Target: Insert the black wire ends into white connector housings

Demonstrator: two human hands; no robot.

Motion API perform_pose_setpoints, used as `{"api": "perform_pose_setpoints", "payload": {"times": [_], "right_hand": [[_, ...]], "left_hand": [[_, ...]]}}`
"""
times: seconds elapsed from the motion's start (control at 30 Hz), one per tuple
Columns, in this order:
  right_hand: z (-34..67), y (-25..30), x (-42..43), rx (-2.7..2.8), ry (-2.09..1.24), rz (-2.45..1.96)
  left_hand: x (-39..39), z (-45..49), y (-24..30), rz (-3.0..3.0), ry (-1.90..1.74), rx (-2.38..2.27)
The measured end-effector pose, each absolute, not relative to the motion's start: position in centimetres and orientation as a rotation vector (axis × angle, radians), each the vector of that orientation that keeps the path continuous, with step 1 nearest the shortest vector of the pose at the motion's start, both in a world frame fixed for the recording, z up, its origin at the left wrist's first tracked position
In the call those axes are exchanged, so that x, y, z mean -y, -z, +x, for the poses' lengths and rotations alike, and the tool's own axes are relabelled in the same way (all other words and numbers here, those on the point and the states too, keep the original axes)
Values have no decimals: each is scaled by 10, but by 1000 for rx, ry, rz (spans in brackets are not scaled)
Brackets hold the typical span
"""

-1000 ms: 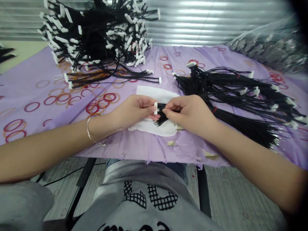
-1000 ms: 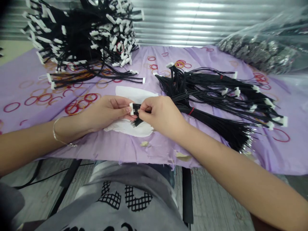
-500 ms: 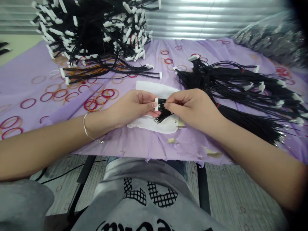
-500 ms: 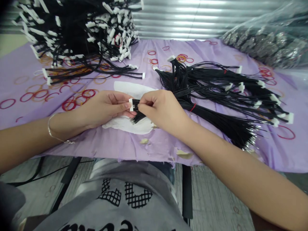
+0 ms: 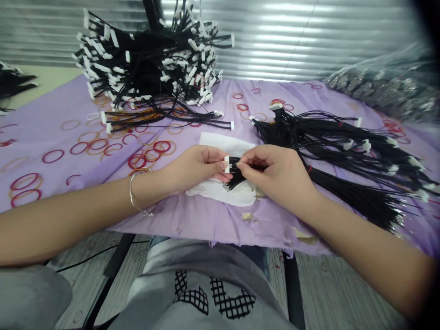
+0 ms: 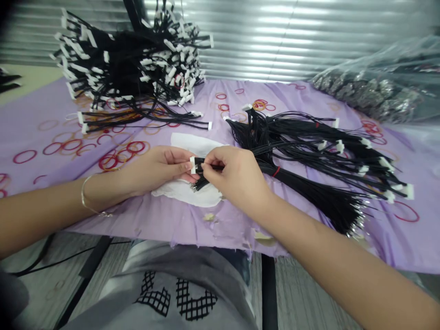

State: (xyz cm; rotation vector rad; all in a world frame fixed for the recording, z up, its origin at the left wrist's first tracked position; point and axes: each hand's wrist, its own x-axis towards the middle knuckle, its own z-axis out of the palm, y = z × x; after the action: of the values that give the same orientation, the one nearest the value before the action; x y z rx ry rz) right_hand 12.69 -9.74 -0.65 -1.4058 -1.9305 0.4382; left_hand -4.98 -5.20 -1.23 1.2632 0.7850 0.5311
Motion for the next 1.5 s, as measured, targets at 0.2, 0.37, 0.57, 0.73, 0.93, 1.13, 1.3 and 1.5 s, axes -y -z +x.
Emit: {"api": "perform_pose_setpoints", "payload": {"times": [0.2, 0.37, 0.57, 0.73, 0.93, 1.13, 1.3, 1.5], "right_hand": [[126, 7, 97, 1936, -413, -1402], [126, 5, 97, 1934, -424, -1363], [128, 7, 95, 1924, -445, -1272], [126, 7, 95, 1946, -440, -1353], [124, 10, 94, 1981, -353, -1401], [123, 10, 93, 1982, -382, -1398], [123, 12, 93, 1957, -453, -1352], [124, 11, 93, 1981, -397, -1302]], "left_hand": [[51, -51, 15, 1262, -533, -764], [52, -52, 12, 1249, -523, -763], [53, -51, 11, 1255, -510, -788], [52, -52, 13, 1265, -525, -763], [52, -51, 13, 1274, -526, -777], [52, -51, 12, 1236, -529, -794], [54, -50, 11, 1194, -531, -795], [53, -50, 13, 1199, -541, -778]]}}
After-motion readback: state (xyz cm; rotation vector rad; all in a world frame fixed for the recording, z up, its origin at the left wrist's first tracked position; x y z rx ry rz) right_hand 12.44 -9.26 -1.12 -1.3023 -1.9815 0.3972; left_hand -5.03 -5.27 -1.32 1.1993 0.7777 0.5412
